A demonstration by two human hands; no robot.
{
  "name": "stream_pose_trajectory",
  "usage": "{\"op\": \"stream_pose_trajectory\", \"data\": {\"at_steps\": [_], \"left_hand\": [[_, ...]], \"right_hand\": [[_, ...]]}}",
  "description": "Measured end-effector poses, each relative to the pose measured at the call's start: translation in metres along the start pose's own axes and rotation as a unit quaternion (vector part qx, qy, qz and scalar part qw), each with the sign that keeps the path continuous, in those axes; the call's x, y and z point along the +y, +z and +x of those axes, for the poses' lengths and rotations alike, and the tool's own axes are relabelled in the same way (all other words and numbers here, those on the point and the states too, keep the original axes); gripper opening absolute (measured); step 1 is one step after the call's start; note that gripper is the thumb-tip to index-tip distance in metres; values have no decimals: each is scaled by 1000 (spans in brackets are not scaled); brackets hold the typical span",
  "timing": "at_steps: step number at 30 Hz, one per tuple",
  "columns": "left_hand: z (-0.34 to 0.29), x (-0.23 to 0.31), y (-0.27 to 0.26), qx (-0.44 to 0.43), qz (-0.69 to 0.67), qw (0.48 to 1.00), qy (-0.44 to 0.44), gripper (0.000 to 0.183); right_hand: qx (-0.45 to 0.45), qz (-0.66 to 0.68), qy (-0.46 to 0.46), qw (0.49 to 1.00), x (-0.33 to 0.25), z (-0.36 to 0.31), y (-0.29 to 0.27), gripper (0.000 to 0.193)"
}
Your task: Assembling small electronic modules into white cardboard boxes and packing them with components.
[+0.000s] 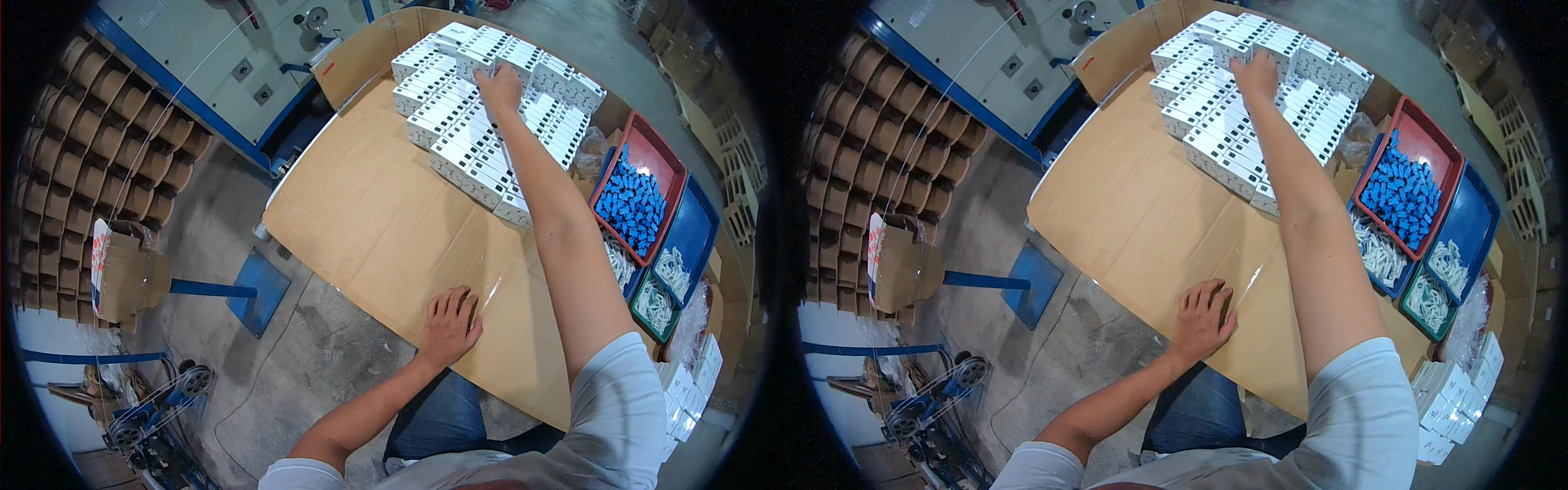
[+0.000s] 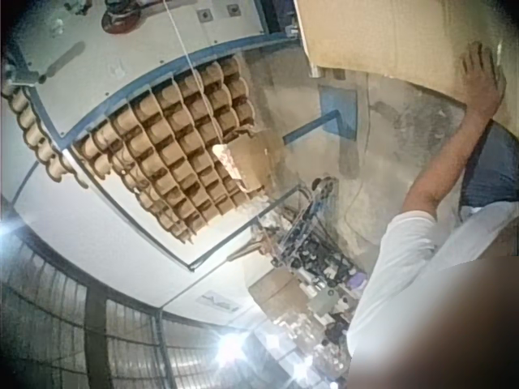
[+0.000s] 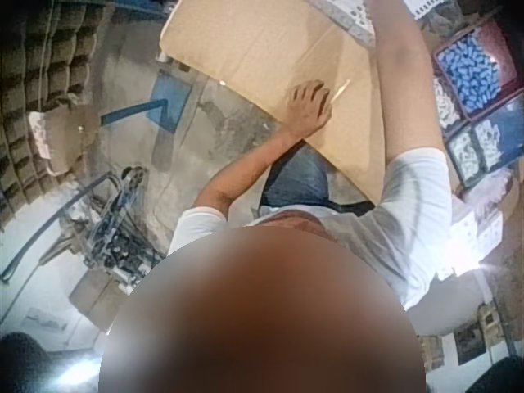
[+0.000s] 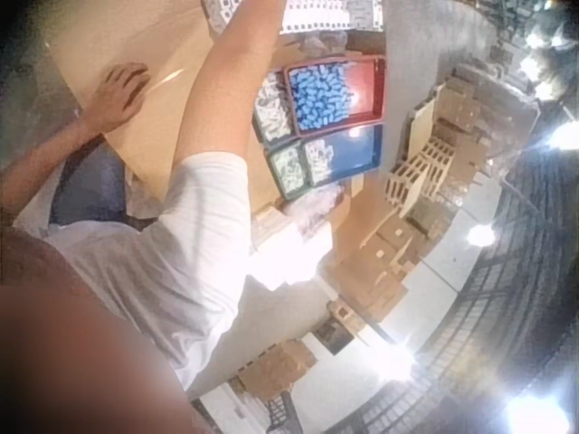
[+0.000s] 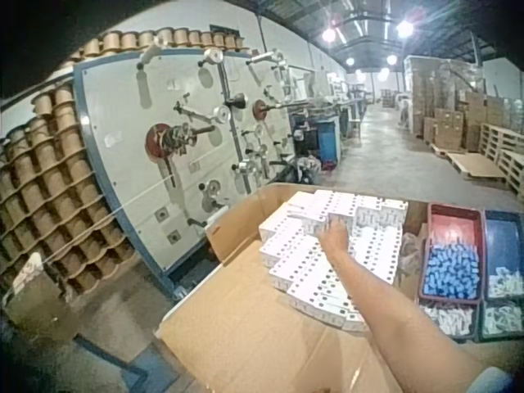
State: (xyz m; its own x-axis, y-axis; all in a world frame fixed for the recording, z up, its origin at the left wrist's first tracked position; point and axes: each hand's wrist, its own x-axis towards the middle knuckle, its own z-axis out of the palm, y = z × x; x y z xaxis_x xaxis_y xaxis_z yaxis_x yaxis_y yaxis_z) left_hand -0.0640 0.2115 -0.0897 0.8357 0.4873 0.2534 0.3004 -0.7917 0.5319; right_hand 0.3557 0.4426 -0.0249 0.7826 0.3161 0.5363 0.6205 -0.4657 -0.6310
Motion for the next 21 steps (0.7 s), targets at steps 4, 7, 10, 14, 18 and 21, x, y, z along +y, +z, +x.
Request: {"op": "stream_pose_trajectory", "data": {"at_steps": [4, 7, 10, 14, 18, 21], "left_hand": [[0, 1, 0, 4, -3, 1000, -1, 39], [0, 3, 0, 3, -6, 1000, 3, 40], [1, 4, -2, -6, 4, 1000, 2, 40], [-3, 1, -3, -7, 27, 1000, -10, 41], [-3, 3, 5, 15, 15, 1000, 11, 44], [-6, 6, 9, 10, 23, 1000, 17, 44]], "right_hand": [[-6, 12, 5, 1000, 1, -1, -6, 51], [-3, 22, 20, 1000, 5, -9, -18, 46], [-3, 87, 51, 995, 0, -36, -44, 39], [-53, 248, 47, 966, -19, -120, -115, 23], [-164, 331, 135, 920, -7, -240, -228, 15], [-178, 325, 214, 904, 26, -330, -292, 10]]}}
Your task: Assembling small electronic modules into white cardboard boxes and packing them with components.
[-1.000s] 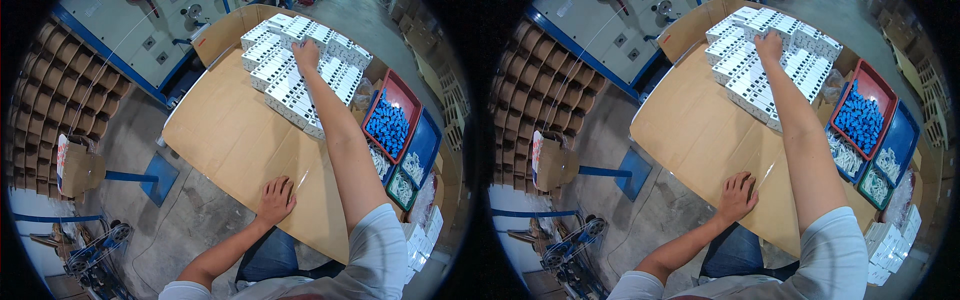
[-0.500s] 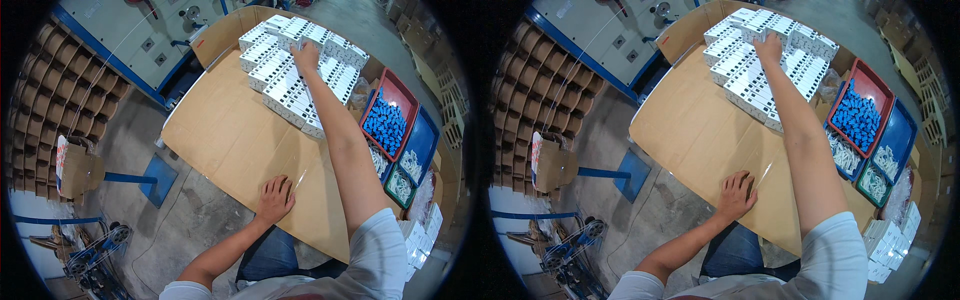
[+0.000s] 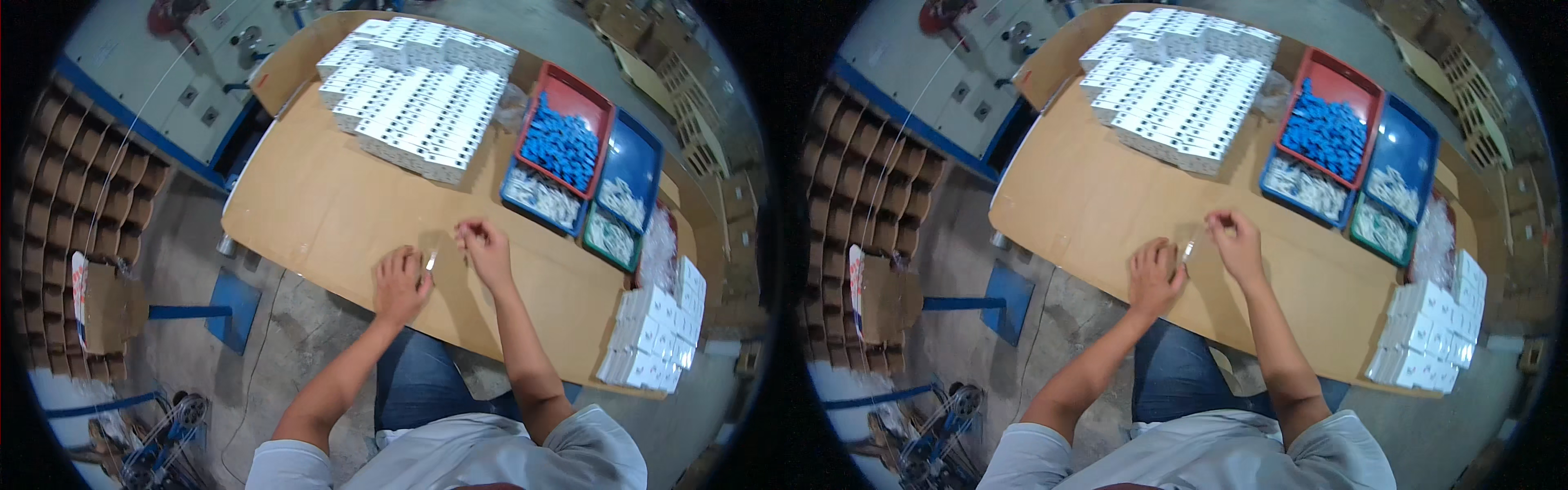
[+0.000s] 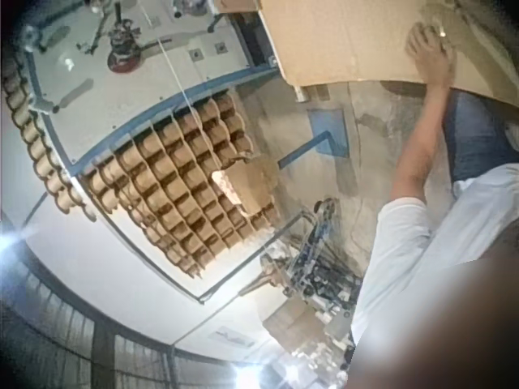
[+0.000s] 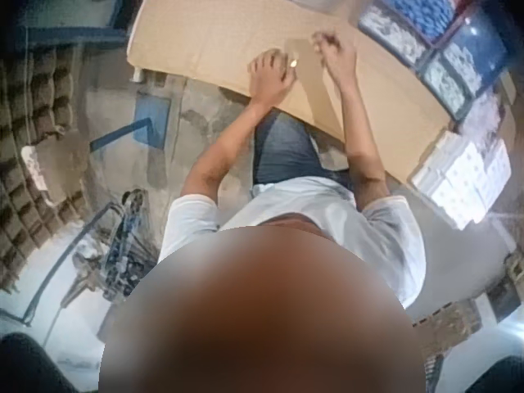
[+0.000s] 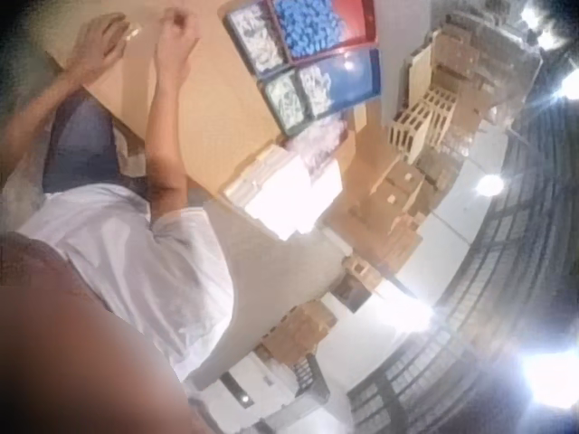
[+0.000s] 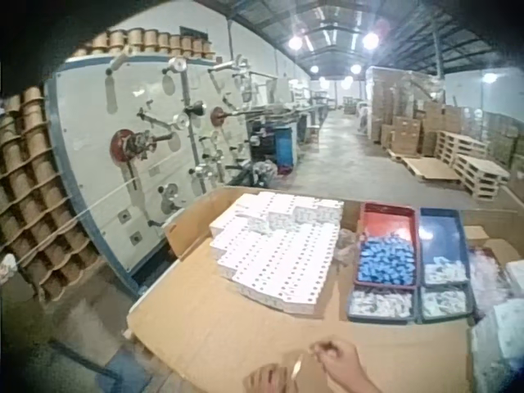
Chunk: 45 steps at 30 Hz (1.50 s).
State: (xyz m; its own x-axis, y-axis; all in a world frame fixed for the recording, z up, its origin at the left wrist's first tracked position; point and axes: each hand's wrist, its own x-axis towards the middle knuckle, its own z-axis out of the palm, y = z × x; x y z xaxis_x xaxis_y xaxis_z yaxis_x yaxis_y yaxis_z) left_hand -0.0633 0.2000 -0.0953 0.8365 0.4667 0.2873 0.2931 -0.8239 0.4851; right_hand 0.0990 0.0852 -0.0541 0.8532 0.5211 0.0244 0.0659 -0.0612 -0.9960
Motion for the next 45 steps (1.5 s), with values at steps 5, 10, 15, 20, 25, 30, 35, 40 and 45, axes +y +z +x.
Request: {"op": "stream_pose_trajectory", "data": {"at_steps": [5, 10, 15, 20, 25, 30, 35, 40, 45], "left_hand": [[-6, -1, 5, 30, 11, 999, 22, 43], [-12, -5, 7, 40, 14, 999, 28, 44], [-7, -14, 14, 66, -91, 994, -7, 42], [-9, -43, 27, 88, -218, 971, -44, 36], [-56, 65, 34, 93, -195, 976, 6, 33], [-116, 113, 46, 1, -206, 966, 154, 39], [-108, 80, 58, -50, -314, 945, 76, 32], [-104, 84, 59, -33, -380, 924, -5, 22], [-100, 95, 62, -76, -327, 942, -34, 16]], "right_hand": [[13, 20, 121, 992, 27, -113, -82, 11], [70, 31, 153, 985, 31, -184, -147, 12], [107, 24, 150, 983, 47, -235, -185, 13], [85, 26, 133, 987, 59, -263, -190, 14], [125, -6, 114, 986, 55, -287, -209, 15], [147, 18, 86, 985, 35, -291, -209, 19], [201, 12, 32, 979, 15, -298, -229, 16], [321, -28, -37, 946, -16, -311, -284, 14], [475, -91, -65, 873, -29, -318, -378, 13]]}}
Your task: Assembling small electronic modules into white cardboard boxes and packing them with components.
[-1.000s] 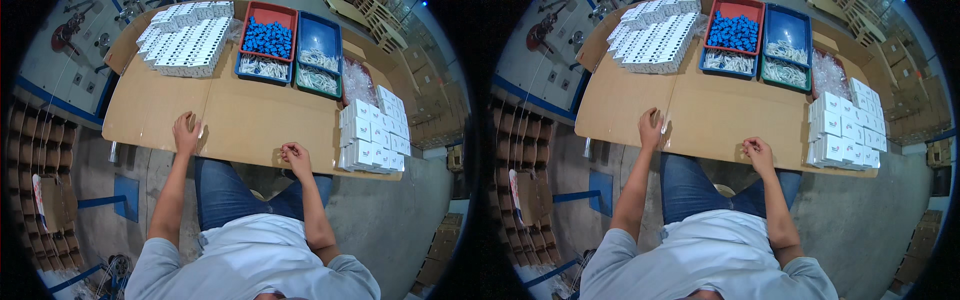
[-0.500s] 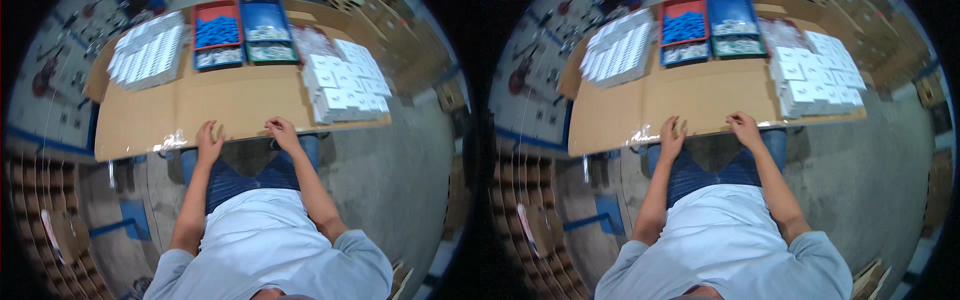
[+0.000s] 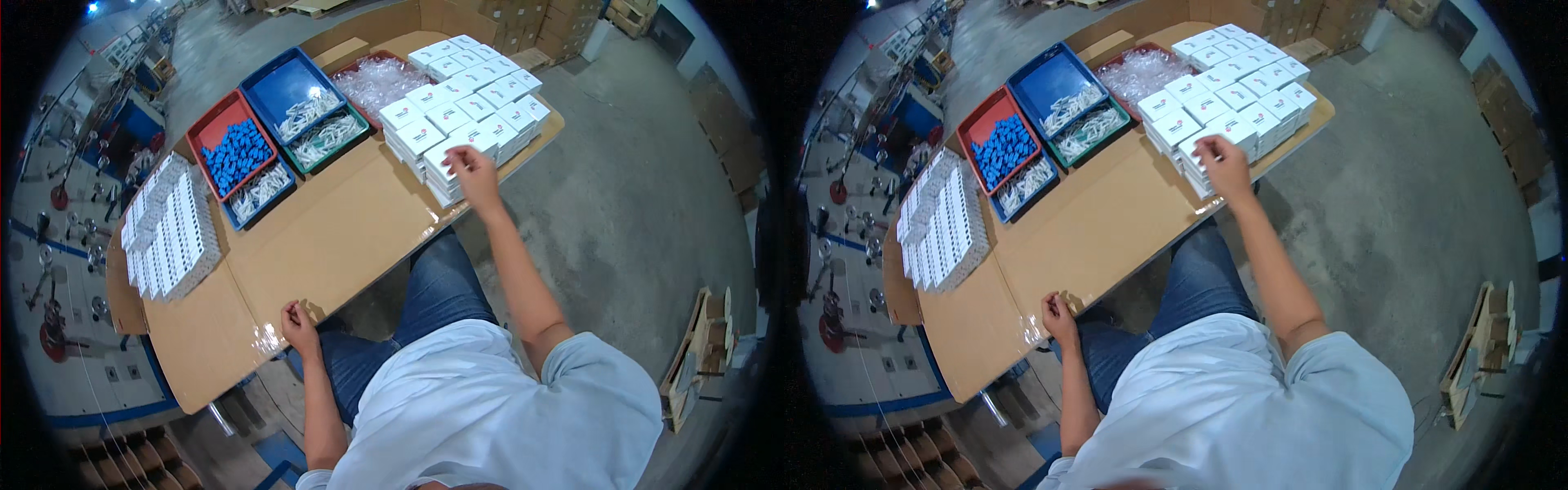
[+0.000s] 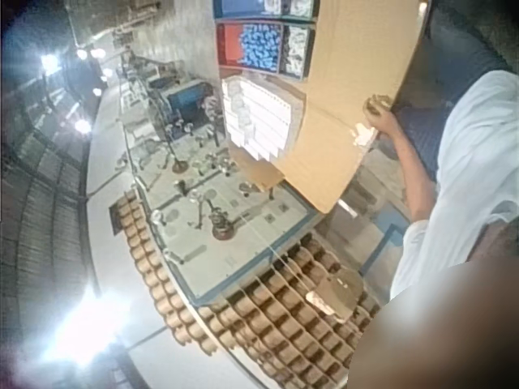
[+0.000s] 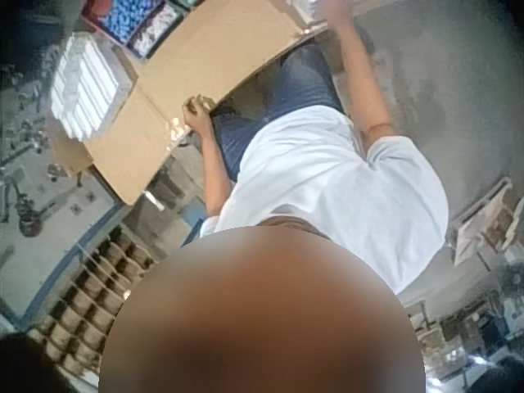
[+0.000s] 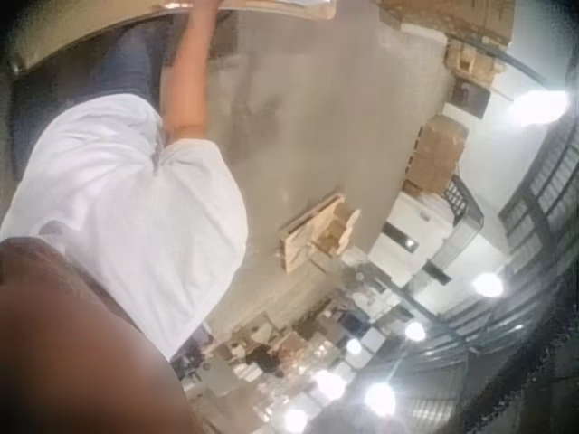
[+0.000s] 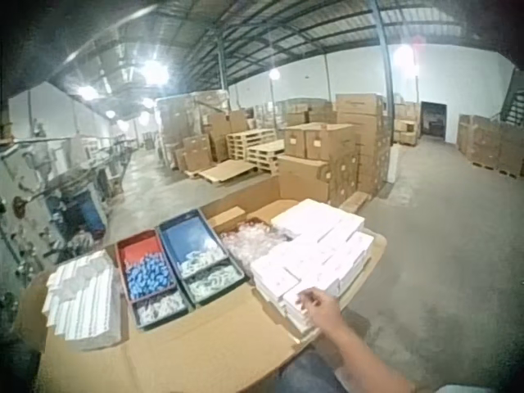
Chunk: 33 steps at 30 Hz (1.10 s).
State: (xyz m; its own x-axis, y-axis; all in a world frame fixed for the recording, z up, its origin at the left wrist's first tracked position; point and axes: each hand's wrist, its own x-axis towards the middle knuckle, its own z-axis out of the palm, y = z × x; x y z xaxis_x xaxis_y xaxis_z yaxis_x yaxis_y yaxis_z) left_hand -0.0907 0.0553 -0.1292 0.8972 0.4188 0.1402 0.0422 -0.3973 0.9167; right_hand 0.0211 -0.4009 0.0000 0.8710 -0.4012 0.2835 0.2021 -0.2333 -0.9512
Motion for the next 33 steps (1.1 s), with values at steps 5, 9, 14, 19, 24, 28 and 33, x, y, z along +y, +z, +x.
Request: {"op": "stream_pose_trajectory", "data": {"at_steps": [5, 9, 14, 19, 24, 28, 33], "left_hand": [[2, 5, 9, 29, 69, 997, 11, 15], [6, 6, 15, 49, 89, 995, -14, 17], [7, 0, 13, 56, 127, 990, 0, 18], [5, -4, 12, 66, 130, 989, 13, 16], [6, 3, 15, 67, 161, 984, 15, 15], [7, 3, 12, 80, 217, 970, 73, 19], [9, 4, 17, 74, 168, 982, 33, 15]], "right_hand": [[87, -214, -53, 971, 14, 104, -20, 28], [43, -399, -21, 916, 42, 184, -6, 56], [-82, -485, 111, 864, 34, 226, 8, 77], [-128, -419, 109, 892, 61, 249, 1, 70], [-93, -348, 82, 929, 90, 270, -10, 60], [-63, -301, 100, 946, 87, 274, -9, 65], [44, -202, 115, 972, 81, 279, -27, 63]]}}
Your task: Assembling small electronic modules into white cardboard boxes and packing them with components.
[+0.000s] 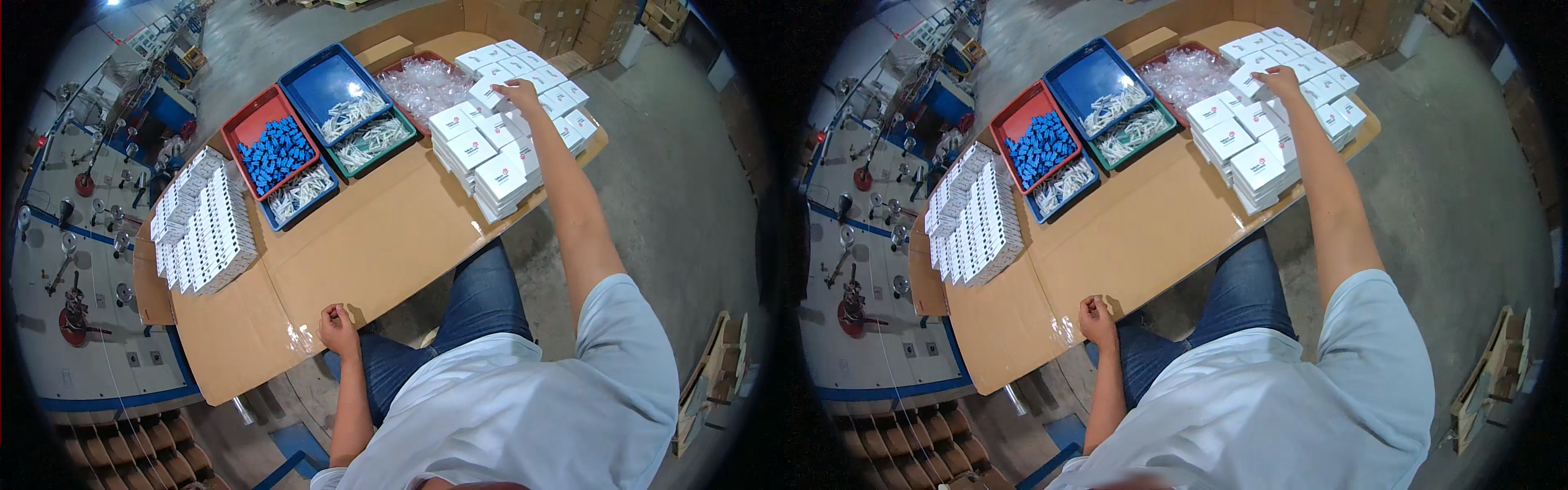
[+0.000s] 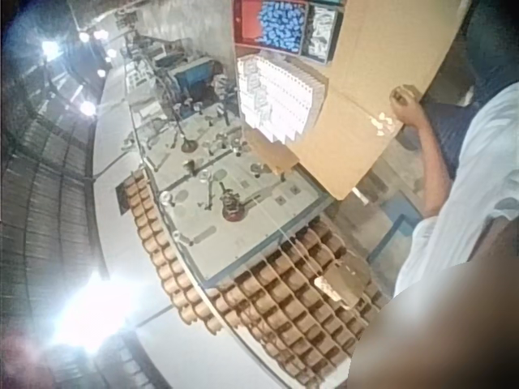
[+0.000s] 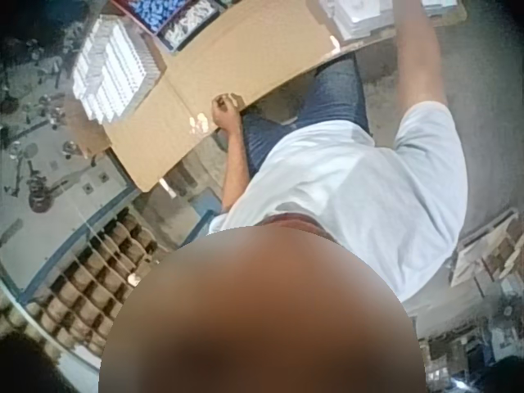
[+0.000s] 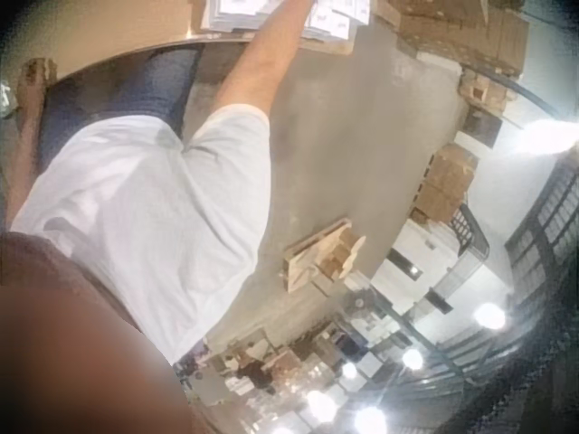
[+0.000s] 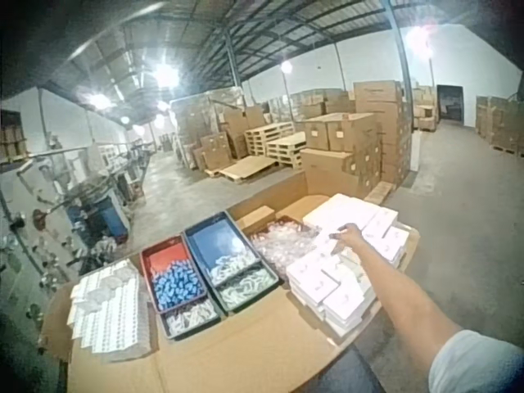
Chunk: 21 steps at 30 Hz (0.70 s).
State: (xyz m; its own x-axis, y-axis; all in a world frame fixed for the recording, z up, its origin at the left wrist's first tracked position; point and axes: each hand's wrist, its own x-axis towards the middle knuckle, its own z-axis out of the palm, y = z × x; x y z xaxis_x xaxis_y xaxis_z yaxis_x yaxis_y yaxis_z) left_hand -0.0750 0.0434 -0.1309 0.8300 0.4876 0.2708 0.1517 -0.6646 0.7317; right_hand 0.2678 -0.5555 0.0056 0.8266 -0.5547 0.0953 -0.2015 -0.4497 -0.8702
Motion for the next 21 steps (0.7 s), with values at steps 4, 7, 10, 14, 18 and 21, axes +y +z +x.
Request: {"op": "stream_pose_trajectory", "data": {"at_steps": [4, 7, 10, 14, 18, 21], "left_hand": [[0, 11, -13, -32, -69, 995, -68, 17], [9, 6, -8, -42, -218, 968, -115, 21], [9, 28, -3, -67, -332, 929, -151, 26], [7, 121, -4, -285, -488, 795, -221, 41], [0, 186, -5, -461, -522, 693, -186, 63], [-5, 189, 1, -480, -568, 625, -237, 68]], "right_hand": [[-21, 77, 1, 997, -46, -50, -19, 61], [-123, 186, -46, 974, -56, -93, -38, 48], [-195, 261, -105, 940, -72, -158, -38, 33], [-273, 314, -80, 906, -82, -252, -27, 27], [-345, 322, -18, 881, -78, -329, 8, 27], [-397, 321, 3, 860, -77, -375, 34, 27]]}}
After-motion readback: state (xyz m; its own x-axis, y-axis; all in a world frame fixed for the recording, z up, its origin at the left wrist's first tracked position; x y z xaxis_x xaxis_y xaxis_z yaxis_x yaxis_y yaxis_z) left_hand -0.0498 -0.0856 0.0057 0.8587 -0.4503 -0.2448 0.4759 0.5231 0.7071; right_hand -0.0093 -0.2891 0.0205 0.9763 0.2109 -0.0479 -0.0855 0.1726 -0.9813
